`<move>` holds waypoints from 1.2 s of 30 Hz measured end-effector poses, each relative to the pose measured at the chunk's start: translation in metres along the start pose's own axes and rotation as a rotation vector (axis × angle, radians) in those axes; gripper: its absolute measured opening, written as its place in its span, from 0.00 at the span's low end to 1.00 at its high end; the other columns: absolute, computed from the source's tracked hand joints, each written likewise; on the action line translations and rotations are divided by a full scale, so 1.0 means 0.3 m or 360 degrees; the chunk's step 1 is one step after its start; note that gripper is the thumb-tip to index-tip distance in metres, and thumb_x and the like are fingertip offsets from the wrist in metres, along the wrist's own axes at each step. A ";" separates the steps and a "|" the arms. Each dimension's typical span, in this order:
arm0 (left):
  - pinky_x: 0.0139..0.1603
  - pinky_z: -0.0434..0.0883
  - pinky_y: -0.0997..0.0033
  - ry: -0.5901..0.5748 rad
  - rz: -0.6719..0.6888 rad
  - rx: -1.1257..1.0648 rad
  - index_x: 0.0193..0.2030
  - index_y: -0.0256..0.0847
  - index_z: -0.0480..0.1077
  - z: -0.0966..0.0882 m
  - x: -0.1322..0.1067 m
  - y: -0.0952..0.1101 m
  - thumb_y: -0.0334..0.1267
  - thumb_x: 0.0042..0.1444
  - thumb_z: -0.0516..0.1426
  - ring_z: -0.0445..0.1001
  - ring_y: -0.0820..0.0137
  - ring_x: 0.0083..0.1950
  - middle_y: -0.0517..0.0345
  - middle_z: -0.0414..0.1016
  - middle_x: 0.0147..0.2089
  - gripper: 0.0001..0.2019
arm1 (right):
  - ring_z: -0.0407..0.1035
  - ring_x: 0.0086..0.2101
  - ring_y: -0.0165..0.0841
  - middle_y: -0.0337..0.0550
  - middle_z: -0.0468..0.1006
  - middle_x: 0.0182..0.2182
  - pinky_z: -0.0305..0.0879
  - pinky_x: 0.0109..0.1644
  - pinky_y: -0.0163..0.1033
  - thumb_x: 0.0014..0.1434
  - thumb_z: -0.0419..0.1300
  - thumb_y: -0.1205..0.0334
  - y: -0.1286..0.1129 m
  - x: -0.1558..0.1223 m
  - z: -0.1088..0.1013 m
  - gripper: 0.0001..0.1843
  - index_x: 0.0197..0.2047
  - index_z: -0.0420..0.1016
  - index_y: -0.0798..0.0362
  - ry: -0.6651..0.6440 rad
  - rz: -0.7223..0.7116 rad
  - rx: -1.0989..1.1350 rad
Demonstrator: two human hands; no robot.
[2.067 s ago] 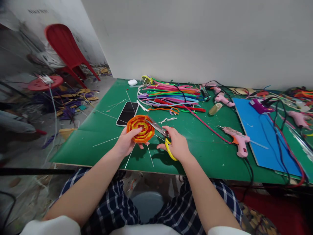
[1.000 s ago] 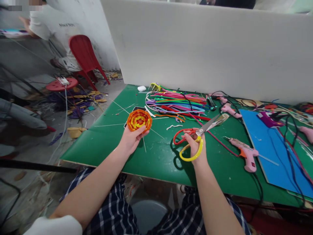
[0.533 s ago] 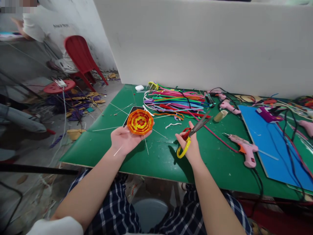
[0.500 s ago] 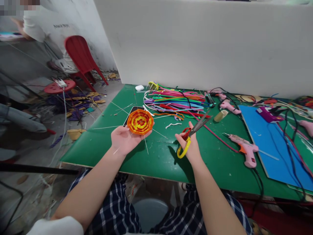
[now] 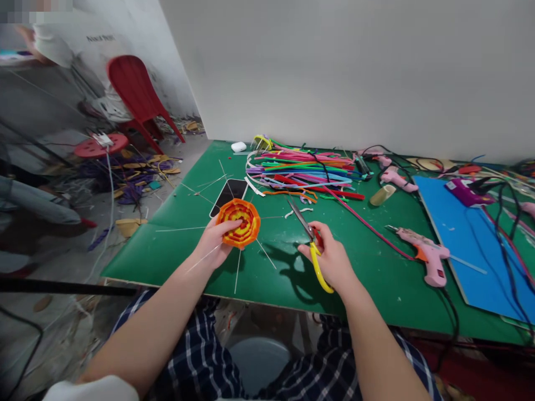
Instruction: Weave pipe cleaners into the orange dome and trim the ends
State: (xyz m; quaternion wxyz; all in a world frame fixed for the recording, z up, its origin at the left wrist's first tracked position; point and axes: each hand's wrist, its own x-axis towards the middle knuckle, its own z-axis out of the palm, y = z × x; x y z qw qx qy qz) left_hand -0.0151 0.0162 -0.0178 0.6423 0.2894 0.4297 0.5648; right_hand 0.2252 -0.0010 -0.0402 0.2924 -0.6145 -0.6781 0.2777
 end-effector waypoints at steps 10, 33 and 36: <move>0.10 0.67 0.75 -0.0393 -0.0268 0.0216 0.45 0.46 0.64 0.024 -0.043 -0.029 0.27 0.44 0.54 0.72 0.68 0.22 0.57 0.72 0.37 0.19 | 0.64 0.24 0.31 0.34 0.68 0.23 0.59 0.28 0.34 0.47 0.58 0.50 0.024 -0.075 -0.088 0.29 0.52 0.57 0.46 -0.0304 0.0097 -0.0471; 0.07 0.64 0.76 -0.0363 -0.0669 0.0197 0.47 0.46 0.66 0.056 -0.065 -0.098 0.27 0.41 0.55 0.71 0.67 0.18 0.58 0.74 0.31 0.23 | 0.65 0.26 0.32 0.36 0.69 0.25 0.58 0.29 0.34 0.45 0.60 0.54 0.018 -0.095 -0.062 0.28 0.50 0.58 0.45 -0.0378 0.0045 -0.0506; 0.07 0.64 0.77 -0.0385 -0.0665 0.0165 0.46 0.46 0.67 0.054 -0.064 -0.100 0.27 0.41 0.55 0.71 0.67 0.17 0.58 0.75 0.30 0.22 | 0.66 0.26 0.32 0.37 0.70 0.26 0.58 0.29 0.34 0.45 0.60 0.54 0.019 -0.095 -0.063 0.28 0.50 0.58 0.46 -0.0366 0.0033 -0.0499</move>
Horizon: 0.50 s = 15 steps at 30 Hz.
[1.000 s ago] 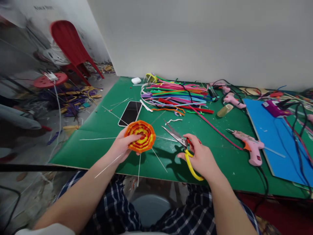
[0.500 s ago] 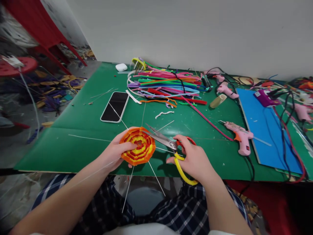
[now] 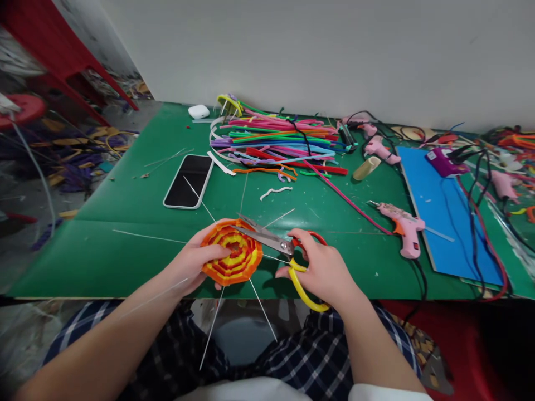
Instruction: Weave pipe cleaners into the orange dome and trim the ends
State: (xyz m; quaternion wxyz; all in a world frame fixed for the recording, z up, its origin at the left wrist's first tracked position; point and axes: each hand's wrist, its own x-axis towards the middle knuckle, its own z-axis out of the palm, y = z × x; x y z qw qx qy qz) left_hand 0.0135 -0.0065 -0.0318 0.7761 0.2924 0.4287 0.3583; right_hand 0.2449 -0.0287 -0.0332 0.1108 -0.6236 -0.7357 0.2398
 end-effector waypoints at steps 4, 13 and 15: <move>0.07 0.64 0.79 -0.0049 0.0049 -0.0028 0.45 0.46 0.68 -0.004 0.003 -0.006 0.26 0.43 0.55 0.71 0.69 0.18 0.58 0.75 0.30 0.21 | 0.66 0.27 0.32 0.37 0.70 0.26 0.58 0.29 0.34 0.45 0.60 0.54 -0.001 0.000 0.002 0.28 0.50 0.58 0.46 0.0013 -0.0002 -0.0012; 0.08 0.64 0.79 -0.0054 0.0064 -0.0005 0.47 0.45 0.68 -0.007 0.006 -0.004 0.25 0.42 0.54 0.71 0.68 0.18 0.57 0.75 0.31 0.22 | 0.66 0.25 0.32 0.37 0.71 0.25 0.57 0.27 0.34 0.44 0.60 0.54 0.009 -0.002 0.003 0.29 0.50 0.59 0.45 0.0032 -0.0011 -0.0058; 0.08 0.64 0.79 -0.0073 0.0064 -0.0003 0.47 0.45 0.68 -0.007 0.007 -0.004 0.25 0.43 0.54 0.71 0.69 0.18 0.57 0.75 0.31 0.22 | 0.66 0.25 0.32 0.37 0.70 0.25 0.57 0.27 0.34 0.44 0.60 0.54 0.008 -0.001 0.005 0.29 0.50 0.59 0.45 0.0032 -0.0015 -0.0073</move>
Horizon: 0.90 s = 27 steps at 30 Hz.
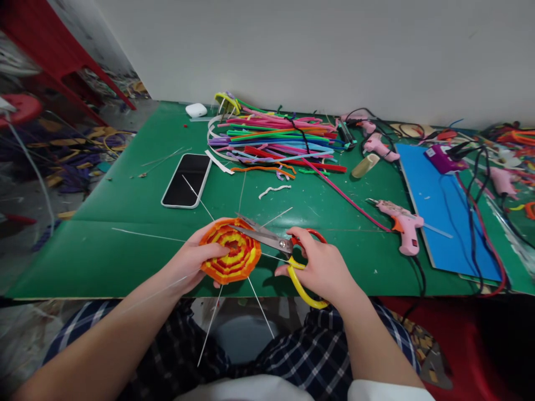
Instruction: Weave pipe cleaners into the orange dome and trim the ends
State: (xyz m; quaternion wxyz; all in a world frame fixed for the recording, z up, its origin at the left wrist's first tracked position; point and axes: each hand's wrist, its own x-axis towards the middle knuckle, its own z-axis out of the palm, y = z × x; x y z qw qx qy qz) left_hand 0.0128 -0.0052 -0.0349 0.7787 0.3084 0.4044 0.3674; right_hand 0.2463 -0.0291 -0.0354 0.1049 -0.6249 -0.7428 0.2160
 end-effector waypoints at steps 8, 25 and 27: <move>0.07 0.63 0.80 0.0010 -0.0017 -0.0023 0.45 0.45 0.69 0.002 -0.002 -0.002 0.25 0.43 0.54 0.71 0.69 0.18 0.58 0.75 0.29 0.21 | 0.65 0.25 0.32 0.36 0.69 0.24 0.56 0.26 0.33 0.44 0.60 0.53 -0.009 0.003 -0.001 0.28 0.50 0.60 0.45 -0.0017 0.0006 -0.0015; 0.06 0.63 0.77 0.0100 -0.0098 0.0055 0.44 0.44 0.67 0.006 -0.003 0.002 0.27 0.41 0.56 0.71 0.67 0.17 0.57 0.75 0.30 0.20 | 0.65 0.25 0.32 0.37 0.69 0.26 0.57 0.27 0.34 0.43 0.60 0.43 -0.008 0.005 0.003 0.32 0.50 0.59 0.44 -0.0055 0.0021 -0.0009; 0.06 0.64 0.76 0.0121 -0.0120 0.0055 0.45 0.44 0.67 0.007 -0.004 0.003 0.27 0.40 0.56 0.70 0.67 0.16 0.57 0.75 0.30 0.21 | 0.64 0.24 0.32 0.35 0.68 0.24 0.57 0.26 0.34 0.44 0.59 0.44 -0.010 0.007 0.003 0.31 0.50 0.59 0.45 -0.0069 0.0019 -0.0016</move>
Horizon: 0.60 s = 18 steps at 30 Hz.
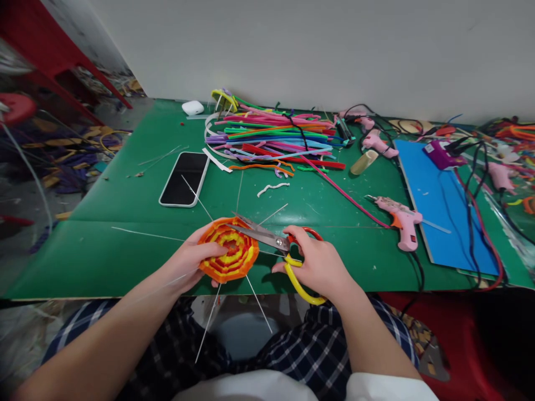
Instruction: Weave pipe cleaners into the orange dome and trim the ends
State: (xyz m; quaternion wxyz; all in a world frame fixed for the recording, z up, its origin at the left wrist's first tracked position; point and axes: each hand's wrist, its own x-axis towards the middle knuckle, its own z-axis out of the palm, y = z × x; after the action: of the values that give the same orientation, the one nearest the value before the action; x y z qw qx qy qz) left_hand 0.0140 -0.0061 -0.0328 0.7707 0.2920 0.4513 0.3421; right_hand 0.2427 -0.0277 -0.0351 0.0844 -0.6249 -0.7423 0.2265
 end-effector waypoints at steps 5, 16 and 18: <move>0.05 0.63 0.76 -0.0010 -0.0036 -0.0004 0.45 0.42 0.66 0.001 0.001 0.003 0.27 0.39 0.55 0.70 0.67 0.16 0.57 0.75 0.29 0.22 | 0.63 0.23 0.30 0.35 0.68 0.24 0.56 0.27 0.33 0.50 0.56 0.53 -0.004 0.000 0.005 0.23 0.49 0.58 0.46 0.0006 -0.0050 -0.0007; 0.08 0.64 0.78 -0.0140 -0.0083 0.0063 0.46 0.38 0.63 -0.006 0.000 0.015 0.27 0.43 0.53 0.70 0.70 0.15 0.58 0.73 0.27 0.20 | 0.62 0.22 0.28 0.37 0.71 0.27 0.54 0.27 0.32 0.51 0.50 0.67 -0.010 0.002 0.011 0.18 0.47 0.58 0.48 -0.0018 -0.0106 0.0010; 0.08 0.64 0.78 -0.0134 -0.0096 0.0071 0.46 0.38 0.63 -0.007 0.001 0.017 0.27 0.43 0.53 0.69 0.71 0.15 0.57 0.73 0.27 0.20 | 0.62 0.22 0.28 0.37 0.71 0.28 0.54 0.27 0.31 0.51 0.50 0.68 -0.011 0.003 0.013 0.18 0.47 0.58 0.47 -0.0035 -0.0105 0.0029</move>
State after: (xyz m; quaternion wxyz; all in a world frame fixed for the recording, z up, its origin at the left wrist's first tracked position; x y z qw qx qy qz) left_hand 0.0110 -0.0025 -0.0299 0.7923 0.3095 0.4344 0.2961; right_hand 0.2382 -0.0282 -0.0371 0.0894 -0.5969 -0.7612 0.2372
